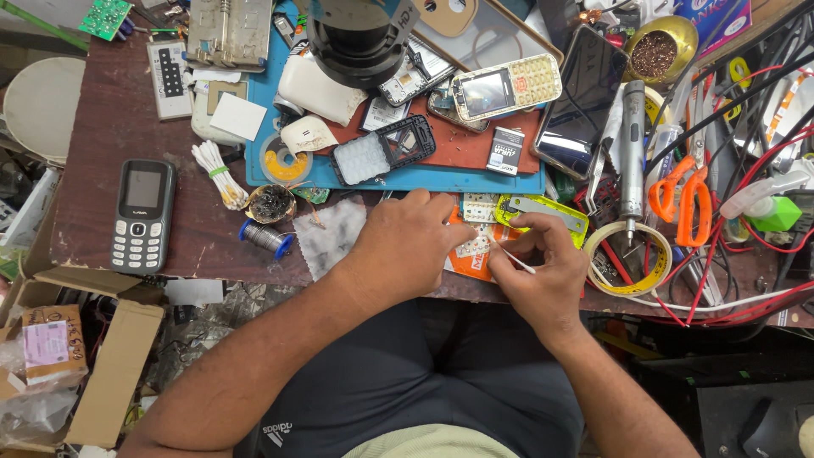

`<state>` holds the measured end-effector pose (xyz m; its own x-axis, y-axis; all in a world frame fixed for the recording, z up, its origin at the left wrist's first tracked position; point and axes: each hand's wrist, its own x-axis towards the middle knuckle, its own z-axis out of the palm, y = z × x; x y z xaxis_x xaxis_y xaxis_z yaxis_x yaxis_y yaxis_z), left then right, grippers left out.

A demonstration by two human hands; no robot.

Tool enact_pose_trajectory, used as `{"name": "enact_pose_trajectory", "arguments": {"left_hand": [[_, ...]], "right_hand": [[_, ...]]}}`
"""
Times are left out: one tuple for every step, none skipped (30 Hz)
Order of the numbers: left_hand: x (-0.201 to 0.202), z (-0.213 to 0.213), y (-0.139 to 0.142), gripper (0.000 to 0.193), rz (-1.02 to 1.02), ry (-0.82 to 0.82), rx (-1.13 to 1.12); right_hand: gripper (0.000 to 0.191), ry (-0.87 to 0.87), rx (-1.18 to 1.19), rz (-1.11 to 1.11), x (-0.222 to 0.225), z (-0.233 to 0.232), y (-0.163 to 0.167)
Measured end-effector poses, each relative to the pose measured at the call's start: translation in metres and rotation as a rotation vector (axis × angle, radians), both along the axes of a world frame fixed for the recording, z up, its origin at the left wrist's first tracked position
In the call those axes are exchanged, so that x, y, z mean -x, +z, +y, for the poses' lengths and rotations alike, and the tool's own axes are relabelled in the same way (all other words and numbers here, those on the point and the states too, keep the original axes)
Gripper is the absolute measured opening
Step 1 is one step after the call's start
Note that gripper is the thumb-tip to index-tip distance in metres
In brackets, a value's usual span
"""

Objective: The person disassembles a mobile phone at a cluttered workbench, prying open the housing and removing internal components by hand. They handle the phone's keypad and circuit board parts, then reassemble the phone and press its keypad at the end.

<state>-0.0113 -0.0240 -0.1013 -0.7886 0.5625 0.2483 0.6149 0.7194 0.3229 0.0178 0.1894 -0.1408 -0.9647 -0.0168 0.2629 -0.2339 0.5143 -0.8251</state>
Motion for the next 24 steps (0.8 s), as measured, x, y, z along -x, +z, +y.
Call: {"name": "enact_pose_trajectory", "arguments": {"left_hand": [[-0.0003, 0.0000, -0.0001, 0.034, 0.000, 0.002, -0.003], [-0.0006, -0.0001, -0.0002, 0.034, 0.004, 0.002, -0.006], [-0.0009, -0.0003, -0.0004, 0.035, 0.007, 0.000, -0.010], [-0.0010, -0.0005, -0.0004, 0.035, 0.012, -0.001, -0.013], [-0.0008, -0.0005, -0.0005, 0.034, 0.007, 0.000, -0.013], [-0.0011, -0.0003, -0.0004, 0.034, 0.002, 0.001, -0.015], [-0.0013, -0.0002, -0.0002, 0.033, -0.003, 0.001, -0.017], [-0.0012, -0.0001, 0.0000, 0.033, -0.002, 0.001, -0.015], [-0.0011, 0.0001, 0.0002, 0.034, -0.001, 0.000, -0.013], [-0.0006, -0.0003, 0.0005, 0.034, -0.001, 0.001, -0.013], [-0.0001, -0.0008, 0.0006, 0.034, 0.001, 0.000, -0.018], [0.0004, -0.0014, 0.0007, 0.035, 0.003, -0.001, -0.023], [0.0003, -0.0017, 0.0007, 0.035, 0.004, -0.002, -0.028], [0.0004, -0.0017, 0.0005, 0.035, -0.003, -0.004, -0.026], [0.0008, -0.0019, 0.0003, 0.034, -0.011, -0.005, -0.022], [0.0006, -0.0018, 0.0001, 0.034, -0.020, -0.007, -0.019], [0.0004, -0.0016, 0.0000, 0.033, -0.017, -0.006, -0.016], [0.0006, -0.0015, -0.0001, 0.033, -0.012, -0.006, -0.012], [0.0009, -0.0013, -0.0001, 0.033, -0.006, -0.006, -0.009], [0.0009, -0.0010, 0.0000, 0.034, -0.009, -0.008, -0.010], [0.0009, -0.0009, 0.0003, 0.034, -0.011, -0.010, -0.010], [0.0013, -0.0010, 0.0006, 0.035, -0.011, -0.010, -0.010], [0.0015, -0.0013, 0.0011, 0.035, -0.011, -0.009, -0.014], [0.0012, -0.0014, 0.0015, 0.034, -0.012, -0.008, -0.018]], "right_hand": [[0.036, -0.002, 0.004, -0.007, 0.0000, -0.0001, 0.0003], [0.037, -0.004, 0.007, -0.014, -0.0002, -0.0002, 0.0006], [0.037, -0.007, 0.010, -0.022, -0.0006, -0.0002, 0.0009], [0.038, -0.002, 0.024, -0.033, -0.0008, 0.0000, 0.0014], [0.038, 0.003, 0.039, -0.043, -0.0008, 0.0004, 0.0018], [0.038, 0.008, 0.054, -0.054, -0.0012, 0.0006, 0.0023], [0.040, 0.001, 0.081, -0.067, -0.0014, 0.0006, 0.0026], [0.042, -0.006, 0.109, -0.081, -0.0015, 0.0006, 0.0029], [0.043, -0.012, 0.136, -0.094, -0.0017, 0.0007, 0.0031], [0.045, -0.009, 0.148, -0.089, -0.0013, 0.0004, 0.0032], [0.048, -0.005, 0.161, -0.083, -0.0011, 0.0002, 0.0030], [0.050, -0.001, 0.174, -0.077, -0.0007, -0.0003, 0.0028], [0.051, 0.025, 0.143, -0.055, -0.0004, -0.0006, 0.0025], [0.052, 0.050, 0.112, -0.035, -0.0002, -0.0008, 0.0022], [0.053, 0.075, 0.082, -0.015, -0.0002, -0.0010, 0.0019], [0.053, 0.069, 0.059, -0.016, -0.0004, -0.0014, 0.0016], [0.054, 0.061, 0.035, -0.016, -0.0004, -0.0017, 0.0013], [0.054, 0.053, 0.010, -0.014, -0.0004, -0.0018, 0.0012], [0.054, 0.047, 0.011, -0.015, -0.0002, -0.0018, 0.0012], [0.055, 0.041, 0.011, -0.017, -0.0003, -0.0019, 0.0014], [0.055, 0.036, 0.012, -0.019, -0.0003, -0.0020, 0.0017], [0.056, 0.040, 0.016, -0.011, -0.0001, -0.0021, 0.0020], [0.057, 0.044, 0.019, -0.002, 0.0002, -0.0022, 0.0024], [0.058, 0.048, 0.023, 0.006, 0.0004, -0.0024, 0.0027]]}}
